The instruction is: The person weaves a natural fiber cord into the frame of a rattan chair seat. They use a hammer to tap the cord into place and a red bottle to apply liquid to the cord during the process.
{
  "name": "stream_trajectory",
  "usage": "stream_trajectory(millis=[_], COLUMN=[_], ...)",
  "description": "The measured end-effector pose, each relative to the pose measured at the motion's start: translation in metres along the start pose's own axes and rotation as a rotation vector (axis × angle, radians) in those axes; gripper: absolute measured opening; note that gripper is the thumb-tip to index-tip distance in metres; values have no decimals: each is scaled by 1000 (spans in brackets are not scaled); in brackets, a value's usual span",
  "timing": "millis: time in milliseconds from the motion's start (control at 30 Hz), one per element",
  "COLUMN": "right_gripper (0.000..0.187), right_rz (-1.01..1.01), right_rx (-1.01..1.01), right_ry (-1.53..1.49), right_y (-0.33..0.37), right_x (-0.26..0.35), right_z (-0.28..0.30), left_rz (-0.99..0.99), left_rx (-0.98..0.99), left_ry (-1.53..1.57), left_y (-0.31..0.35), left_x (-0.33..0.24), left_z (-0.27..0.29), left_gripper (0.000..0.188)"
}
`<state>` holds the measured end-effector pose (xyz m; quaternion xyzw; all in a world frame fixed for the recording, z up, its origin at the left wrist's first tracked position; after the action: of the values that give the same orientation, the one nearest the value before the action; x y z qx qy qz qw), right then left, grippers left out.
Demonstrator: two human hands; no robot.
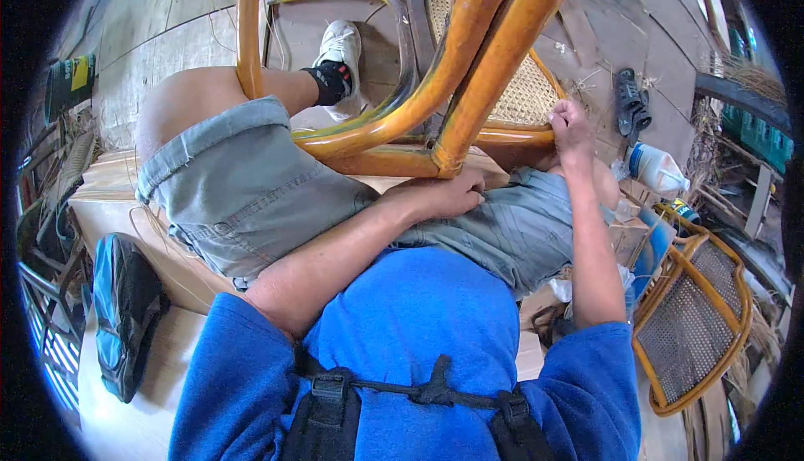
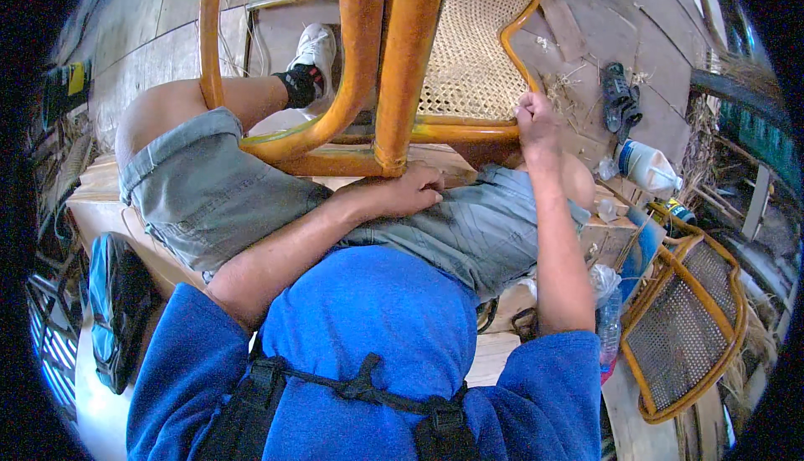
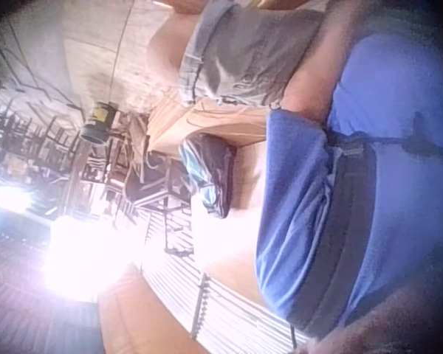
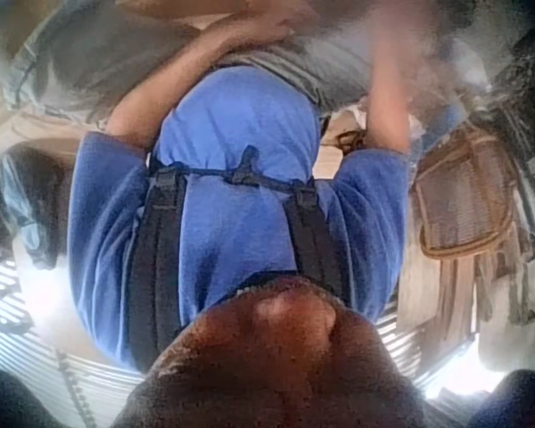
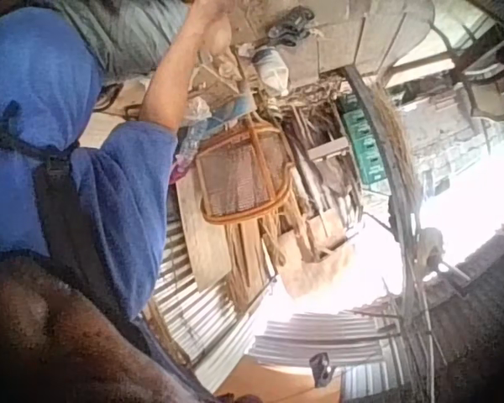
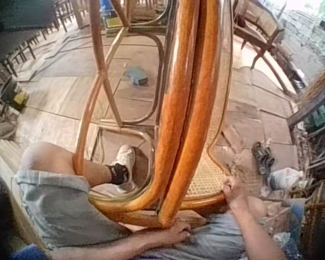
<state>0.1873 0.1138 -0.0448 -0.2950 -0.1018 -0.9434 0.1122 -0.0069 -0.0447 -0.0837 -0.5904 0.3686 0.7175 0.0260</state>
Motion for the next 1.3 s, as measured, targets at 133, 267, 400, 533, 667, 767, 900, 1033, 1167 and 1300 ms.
stream_trajectory(millis=[133,267,400,533,667,767,900,1033,1167,1300], right_gripper=[14,15,16,15,14,12,13,15,13,14], right_rz=[94,41,165,261,282,397,509,462,535,394], right_rx=[36,91,105,195,255,264,189,205,181,348], right_ry=[160,125,166,163,139,229,242,233,310,163], right_y=[0,-2,-3,-5,-6,-9,-7,-4,-9,-18], right_x=[3,5,-4,-17,-22,-15,-12,-5,3,5], right_z=[1,2,1,4,9,12,13,15,20,24], left_rz=[70,70,118,72,46,56,67,74,34,34], left_rx=[29,16,66,43,18,37,36,30,6,8], left_ry=[33,-40,-8,-36,-60,17,83,89,-1,41], left_y=[1,1,1,4,-2,-4,-4,-4,-6,-8], left_x=[-1,1,0,0,10,11,11,12,11,22], left_z=[1,2,3,5,-3,-6,-9,-9,-7,-13], left_gripper=[24,25,25,24,22,20,19,19,19,19])
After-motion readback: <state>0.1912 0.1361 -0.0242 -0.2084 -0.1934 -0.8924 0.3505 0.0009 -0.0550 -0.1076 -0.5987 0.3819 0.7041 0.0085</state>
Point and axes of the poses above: each hand's wrist, its own y-axis away from the middle knuckle, its own z-axis out of the back of the hand, x = y × z, the point moved 1 cm from there along -y, towards the middle knuckle, and after that the axes turned 8 degrees about z, right-handed, at the moved point
